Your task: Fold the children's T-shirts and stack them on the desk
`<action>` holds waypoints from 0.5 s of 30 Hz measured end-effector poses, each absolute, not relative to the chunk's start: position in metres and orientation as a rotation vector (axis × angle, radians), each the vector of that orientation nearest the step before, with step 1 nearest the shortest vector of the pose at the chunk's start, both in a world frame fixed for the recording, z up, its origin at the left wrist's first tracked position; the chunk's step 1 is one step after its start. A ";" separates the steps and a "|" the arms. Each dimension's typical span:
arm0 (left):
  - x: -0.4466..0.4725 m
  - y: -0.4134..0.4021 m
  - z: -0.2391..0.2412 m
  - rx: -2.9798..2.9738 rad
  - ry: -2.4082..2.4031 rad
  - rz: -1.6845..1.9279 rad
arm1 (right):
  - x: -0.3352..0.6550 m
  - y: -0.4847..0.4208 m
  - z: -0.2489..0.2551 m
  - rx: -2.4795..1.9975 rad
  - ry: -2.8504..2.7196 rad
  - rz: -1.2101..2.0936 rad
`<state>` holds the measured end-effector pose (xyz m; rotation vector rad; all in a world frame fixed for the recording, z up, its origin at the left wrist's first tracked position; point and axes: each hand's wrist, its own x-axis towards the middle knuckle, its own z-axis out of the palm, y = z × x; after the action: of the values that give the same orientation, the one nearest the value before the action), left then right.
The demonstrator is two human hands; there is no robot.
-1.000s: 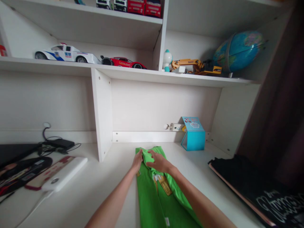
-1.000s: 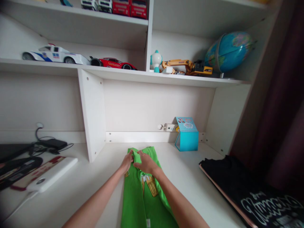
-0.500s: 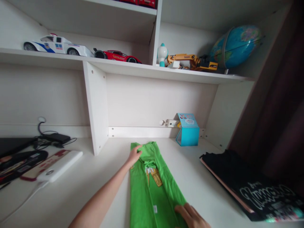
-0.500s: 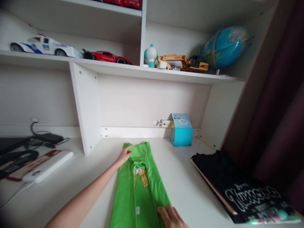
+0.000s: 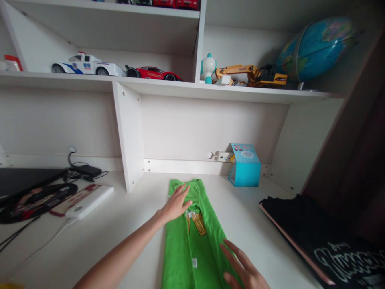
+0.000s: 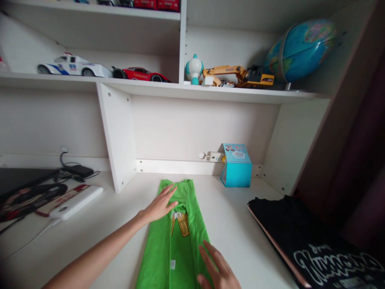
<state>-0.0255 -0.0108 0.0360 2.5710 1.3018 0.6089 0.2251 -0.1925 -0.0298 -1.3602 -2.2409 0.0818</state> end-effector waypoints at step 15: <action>-0.010 -0.041 0.043 2.491 1.389 0.334 | 0.225 -0.214 -0.059 -1.199 -2.561 -0.209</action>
<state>-0.0104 -0.0405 0.0433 2.4907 1.3887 0.3343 0.2251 -0.2141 -0.0592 -1.1987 -2.5614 -0.2095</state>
